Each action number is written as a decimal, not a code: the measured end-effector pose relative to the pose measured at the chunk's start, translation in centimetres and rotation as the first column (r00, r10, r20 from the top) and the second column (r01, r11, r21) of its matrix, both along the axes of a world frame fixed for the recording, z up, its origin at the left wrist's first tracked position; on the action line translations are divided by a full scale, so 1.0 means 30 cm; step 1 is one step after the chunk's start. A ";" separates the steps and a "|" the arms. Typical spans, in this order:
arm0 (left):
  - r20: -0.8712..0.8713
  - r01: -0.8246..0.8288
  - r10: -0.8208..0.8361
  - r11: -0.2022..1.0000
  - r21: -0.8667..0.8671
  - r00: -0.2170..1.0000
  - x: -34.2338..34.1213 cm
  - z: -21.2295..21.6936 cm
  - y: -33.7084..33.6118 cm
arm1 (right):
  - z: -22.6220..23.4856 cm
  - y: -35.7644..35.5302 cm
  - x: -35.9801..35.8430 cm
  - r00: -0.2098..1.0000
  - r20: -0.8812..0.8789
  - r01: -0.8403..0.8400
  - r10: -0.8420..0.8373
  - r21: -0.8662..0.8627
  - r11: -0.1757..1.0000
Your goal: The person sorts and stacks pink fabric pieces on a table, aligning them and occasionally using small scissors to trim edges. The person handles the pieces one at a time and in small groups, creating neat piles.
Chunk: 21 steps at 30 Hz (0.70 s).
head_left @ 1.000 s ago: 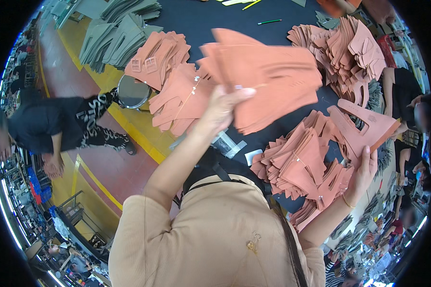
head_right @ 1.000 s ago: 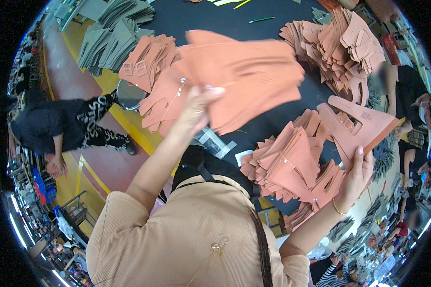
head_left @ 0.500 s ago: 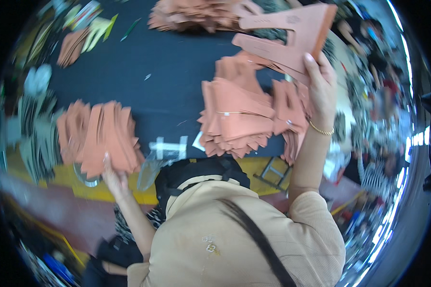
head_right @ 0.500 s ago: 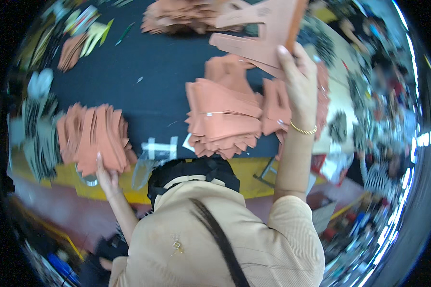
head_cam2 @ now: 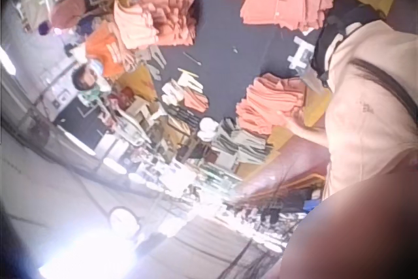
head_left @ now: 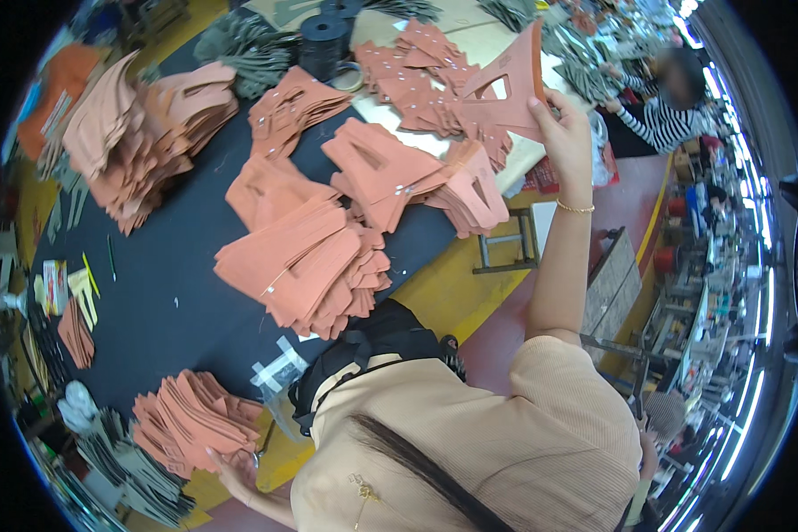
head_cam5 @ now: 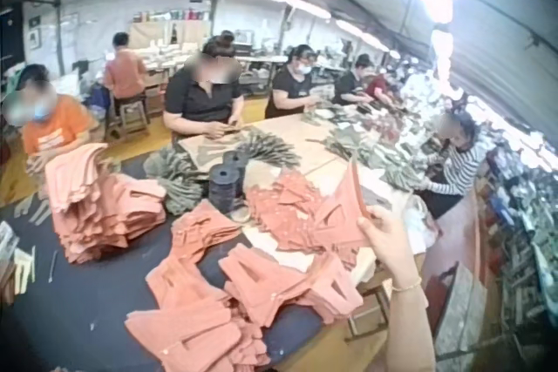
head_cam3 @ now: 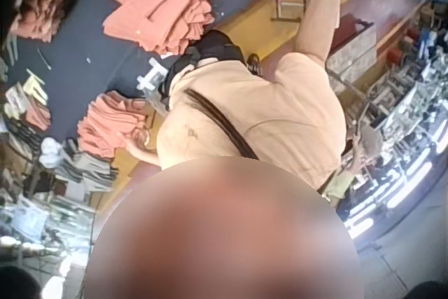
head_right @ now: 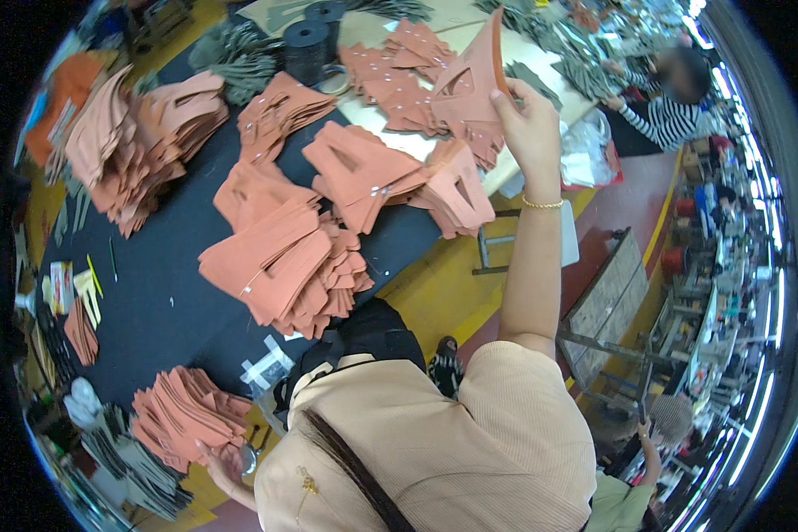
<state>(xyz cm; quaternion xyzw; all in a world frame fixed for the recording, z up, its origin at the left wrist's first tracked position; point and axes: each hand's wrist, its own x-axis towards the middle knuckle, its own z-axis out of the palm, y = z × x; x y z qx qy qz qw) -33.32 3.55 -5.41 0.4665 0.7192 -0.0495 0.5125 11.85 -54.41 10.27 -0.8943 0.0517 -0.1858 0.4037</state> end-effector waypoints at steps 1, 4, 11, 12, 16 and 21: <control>-0.146 0.103 -0.084 0.987 0.126 0.986 0.027 0.042 -0.003 | 0.009 -0.041 -0.007 0.998 0.005 0.055 -0.055 -0.147 0.988; -0.112 0.267 -0.245 0.916 0.299 0.963 0.163 0.230 -0.013 | 0.023 -0.134 -0.024 0.981 0.066 0.195 -0.184 -0.362 0.912; 0.258 0.439 -0.526 0.837 0.326 0.810 0.662 0.394 -0.205 | -0.264 -0.235 -0.121 0.929 0.333 0.326 -0.162 -0.529 0.784; 0.261 0.505 -0.577 0.811 0.296 0.774 0.705 0.380 -0.234 | -0.354 -0.225 -0.148 0.939 0.304 0.315 -0.159 -0.583 0.749; 0.335 0.624 -0.644 0.760 0.180 0.688 0.787 0.239 -0.316 | -0.687 -0.128 -0.290 0.976 -0.187 -0.024 -0.112 -0.604 0.797; 0.481 0.627 -0.530 0.777 -0.054 0.698 0.815 0.029 -0.396 | -0.675 -0.116 -0.292 0.949 -0.298 -0.112 -0.104 -0.625 0.772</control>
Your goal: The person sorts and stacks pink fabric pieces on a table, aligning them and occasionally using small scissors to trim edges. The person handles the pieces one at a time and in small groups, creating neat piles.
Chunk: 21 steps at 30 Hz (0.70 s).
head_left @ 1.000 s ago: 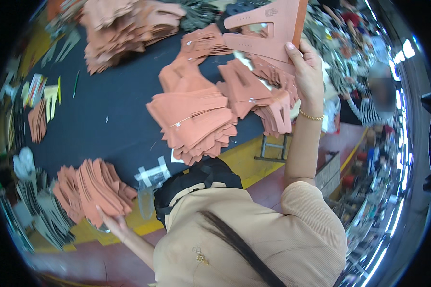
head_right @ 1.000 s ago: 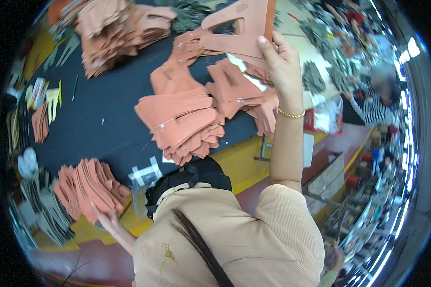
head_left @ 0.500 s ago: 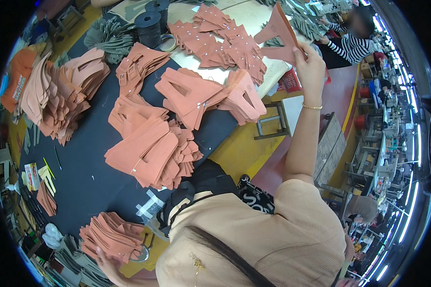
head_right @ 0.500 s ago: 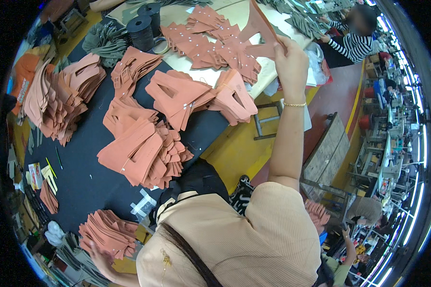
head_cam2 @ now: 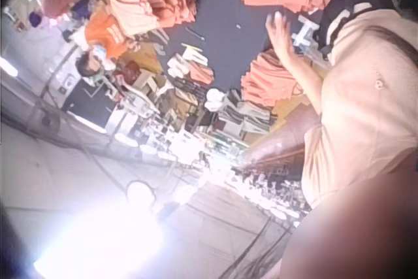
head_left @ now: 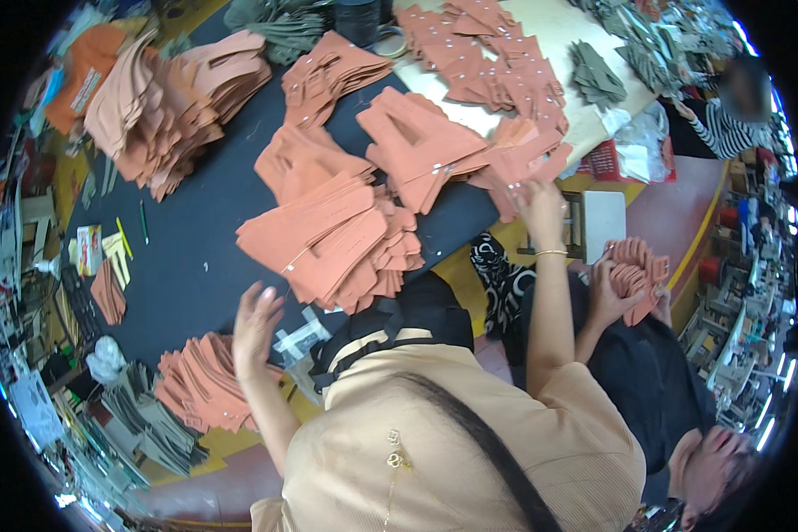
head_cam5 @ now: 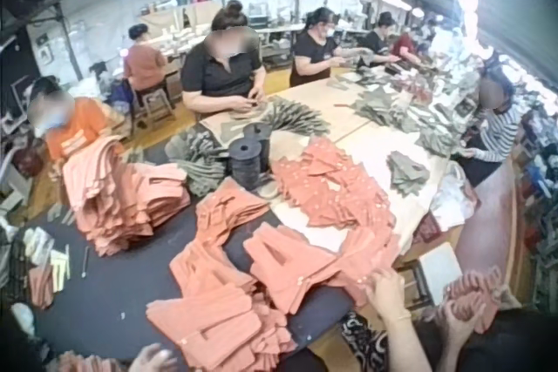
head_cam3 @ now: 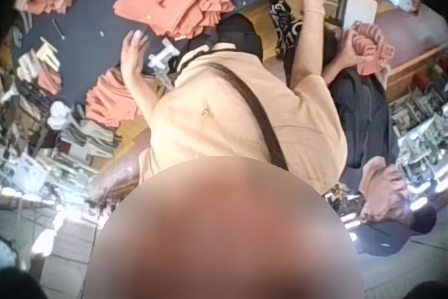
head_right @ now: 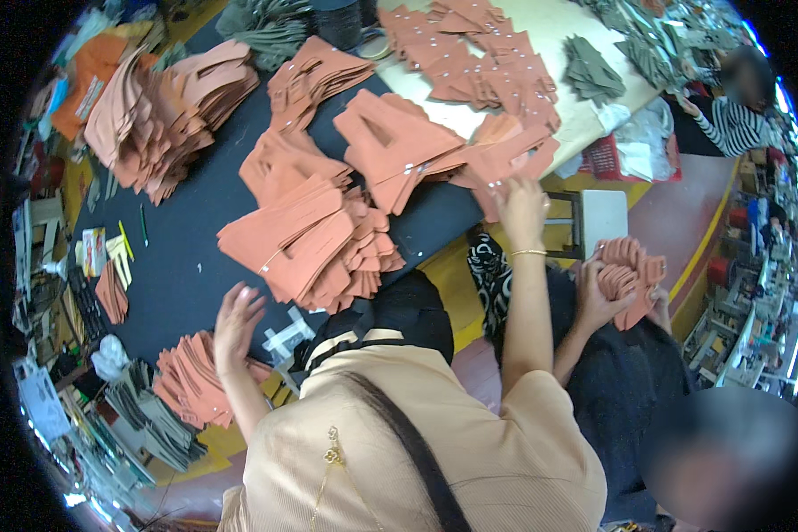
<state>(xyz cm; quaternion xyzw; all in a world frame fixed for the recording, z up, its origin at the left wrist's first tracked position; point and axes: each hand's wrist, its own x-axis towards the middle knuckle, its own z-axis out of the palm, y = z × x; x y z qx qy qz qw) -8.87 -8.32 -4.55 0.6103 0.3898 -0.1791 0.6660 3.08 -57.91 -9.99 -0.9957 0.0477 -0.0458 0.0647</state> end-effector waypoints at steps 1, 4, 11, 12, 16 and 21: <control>-0.002 0.029 -0.029 0.999 -0.032 1.000 0.005 -0.027 -0.021 | 0.043 0.017 0.028 0.999 0.038 -0.023 0.026 -0.058 0.998; 0.120 0.028 -0.009 0.986 -0.163 0.993 0.010 -0.072 -0.082 | 0.163 0.171 0.114 0.983 0.172 -0.093 0.057 0.207 0.974; 0.157 -0.040 0.053 0.996 -0.084 0.986 0.087 -0.108 -0.110 | 0.247 0.771 0.203 0.598 0.053 -0.703 0.800 0.515 0.491; 0.181 -0.017 0.037 0.994 -0.111 0.983 0.101 -0.112 -0.109 | 0.238 0.841 0.232 0.549 -0.011 -0.697 0.836 0.546 0.465; 0.303 0.075 -0.182 0.941 0.331 0.935 0.110 -0.100 -0.133 | 0.206 0.968 0.295 0.324 -0.241 -0.806 0.915 0.436 0.401; 0.318 0.030 -0.285 0.784 0.619 0.904 0.084 -0.027 -0.227 | 0.217 0.946 0.327 0.170 -0.278 -0.801 0.945 0.519 0.297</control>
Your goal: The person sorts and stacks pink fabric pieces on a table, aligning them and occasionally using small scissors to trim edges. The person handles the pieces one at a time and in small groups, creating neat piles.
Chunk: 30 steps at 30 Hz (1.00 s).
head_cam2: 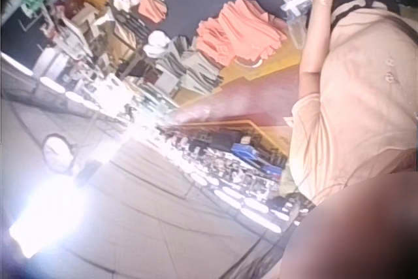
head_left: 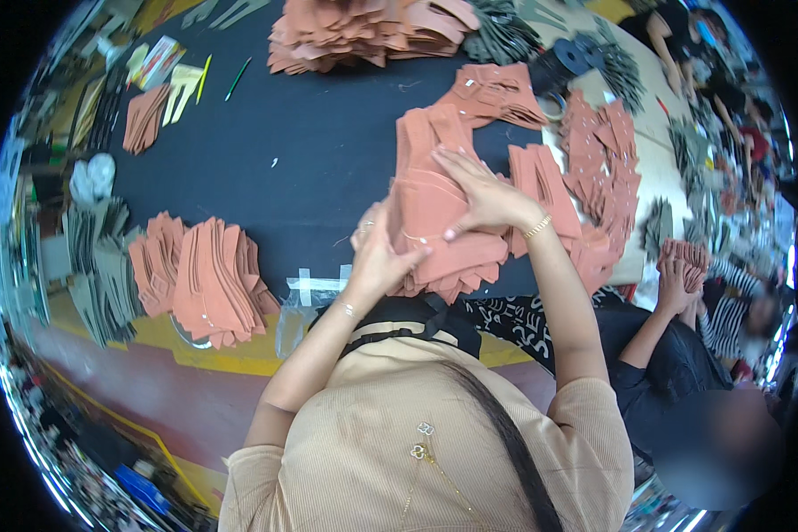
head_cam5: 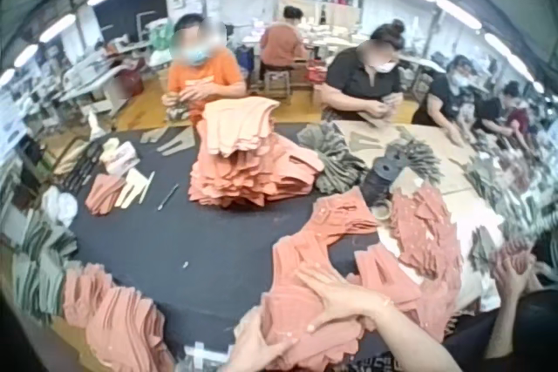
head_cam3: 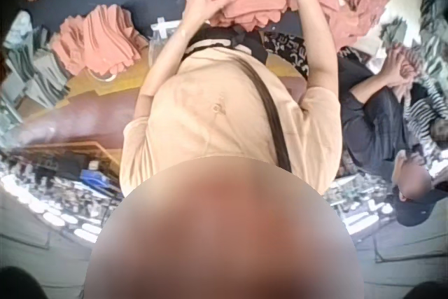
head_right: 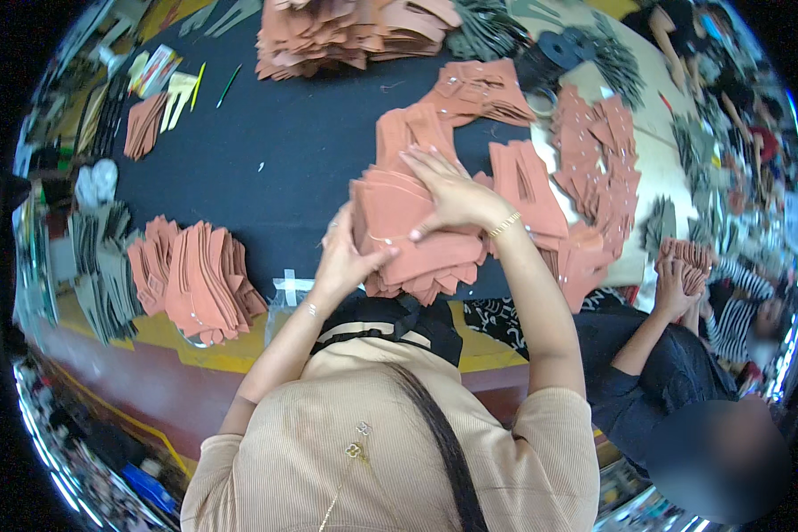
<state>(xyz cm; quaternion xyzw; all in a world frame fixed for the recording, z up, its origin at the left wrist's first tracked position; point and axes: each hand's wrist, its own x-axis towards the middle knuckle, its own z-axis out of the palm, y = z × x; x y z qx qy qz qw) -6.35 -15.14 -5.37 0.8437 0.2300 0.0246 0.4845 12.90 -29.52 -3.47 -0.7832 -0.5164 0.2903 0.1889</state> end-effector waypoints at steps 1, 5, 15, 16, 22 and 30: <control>0.048 0.043 -0.044 0.999 0.025 0.998 -0.008 0.020 -0.016 | 0.010 -0.014 0.003 0.999 -0.032 -0.004 0.003 -0.011 1.000; 0.124 0.146 -0.140 0.989 -0.040 0.982 -0.032 0.065 -0.032 | 0.046 -0.052 -0.003 0.989 -0.136 -0.048 0.054 0.051 0.998; 0.085 0.128 -0.111 0.464 -0.877 0.990 0.023 -0.083 0.191 | 0.045 -0.082 -0.083 0.994 -0.084 0.079 -0.069 0.122 0.989; 0.099 0.185 -0.197 0.483 -0.856 0.975 0.024 -0.093 0.188 | 0.048 -0.084 -0.091 0.992 -0.096 0.099 -0.087 0.125 0.987; 0.100 0.192 -0.204 0.507 -0.840 0.974 0.063 -0.109 0.174 | 0.081 -0.099 -0.129 0.984 0.007 0.174 -0.176 0.086 0.981; 0.002 0.143 -0.224 0.616 -0.775 0.975 0.071 -0.101 0.176 | 0.083 -0.144 -0.156 0.989 0.092 0.104 -0.118 0.151 0.983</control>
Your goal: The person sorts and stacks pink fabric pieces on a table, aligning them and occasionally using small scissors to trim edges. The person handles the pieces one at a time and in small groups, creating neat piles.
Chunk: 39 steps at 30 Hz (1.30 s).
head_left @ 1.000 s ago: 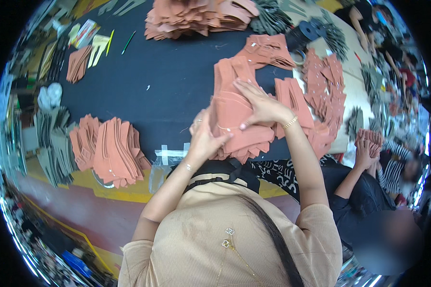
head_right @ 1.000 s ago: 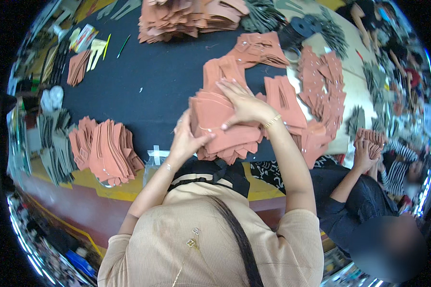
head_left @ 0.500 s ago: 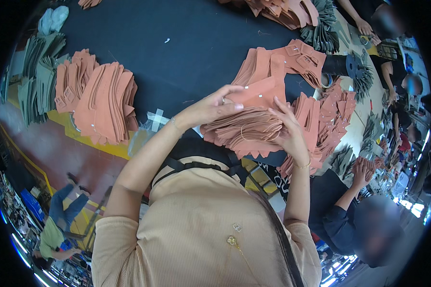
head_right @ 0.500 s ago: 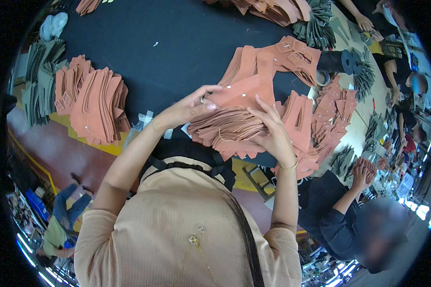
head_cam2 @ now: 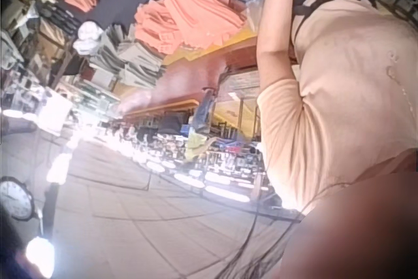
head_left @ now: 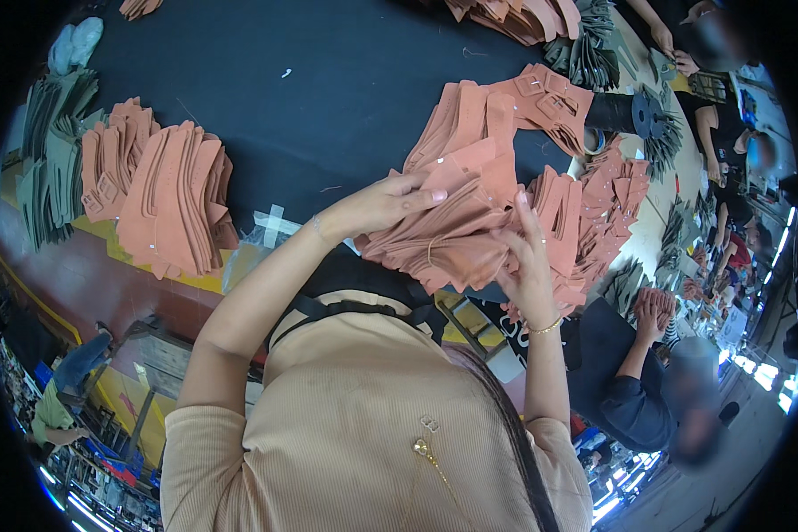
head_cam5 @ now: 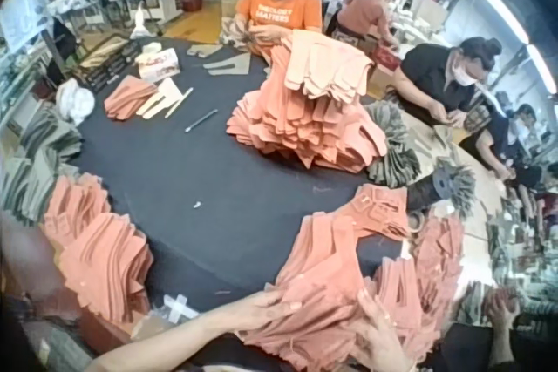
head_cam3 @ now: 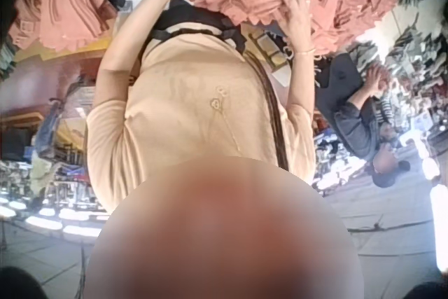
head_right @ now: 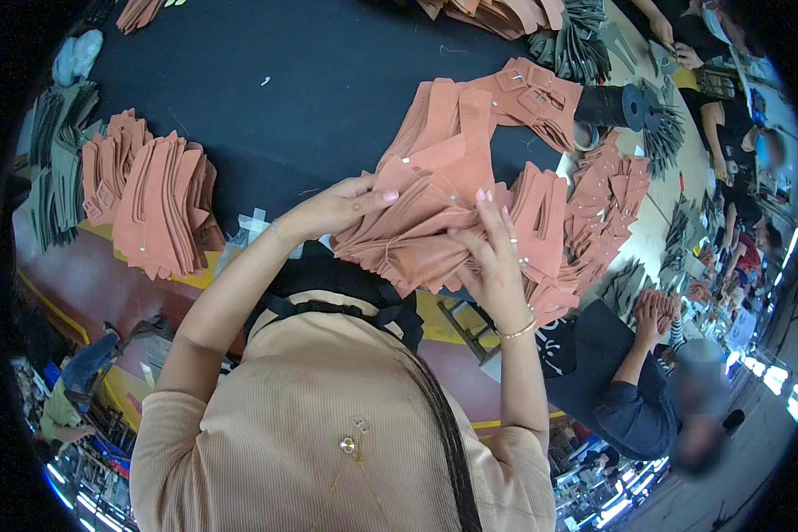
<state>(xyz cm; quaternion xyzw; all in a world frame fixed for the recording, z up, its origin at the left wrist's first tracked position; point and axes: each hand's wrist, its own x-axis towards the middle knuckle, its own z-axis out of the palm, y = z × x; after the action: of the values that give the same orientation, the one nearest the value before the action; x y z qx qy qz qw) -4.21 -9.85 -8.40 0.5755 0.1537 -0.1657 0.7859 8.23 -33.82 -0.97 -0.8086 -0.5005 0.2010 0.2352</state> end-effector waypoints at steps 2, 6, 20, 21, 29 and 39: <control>-0.007 -0.095 0.094 0.993 -0.069 0.996 -0.001 -0.006 -0.012 | 0.000 -0.014 -0.014 0.996 0.077 -0.050 0.046 0.043 0.998; 0.045 -0.084 0.085 0.996 -0.019 0.995 -0.002 -0.014 -0.020 | 0.003 -0.027 -0.048 0.989 0.132 -0.083 0.063 0.152 0.985; -0.051 -0.235 0.235 0.972 0.001 0.971 0.041 -0.014 -0.056 | 0.094 -0.075 -0.070 0.996 0.038 -0.085 0.079 0.161 0.983; -0.059 -0.240 0.239 0.971 -0.008 0.969 0.040 -0.014 -0.057 | 0.101 -0.082 -0.076 0.996 0.043 -0.078 0.072 0.163 0.984; 0.177 -0.304 0.293 0.478 0.824 0.940 0.003 0.058 -0.095 | 0.212 -0.128 -0.135 0.990 0.139 -0.037 0.007 0.216 0.976; 0.210 -0.175 0.279 0.894 -0.412 0.937 -0.247 0.252 -0.077 | 0.129 -0.003 -0.246 0.501 -0.784 0.611 -0.367 0.020 0.791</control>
<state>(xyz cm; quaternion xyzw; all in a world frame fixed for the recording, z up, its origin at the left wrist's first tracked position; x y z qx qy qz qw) -11.61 -12.14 -0.83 0.4036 0.0788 -0.0210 0.9113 0.85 -33.93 2.89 -0.7161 -0.1293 0.3604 0.5836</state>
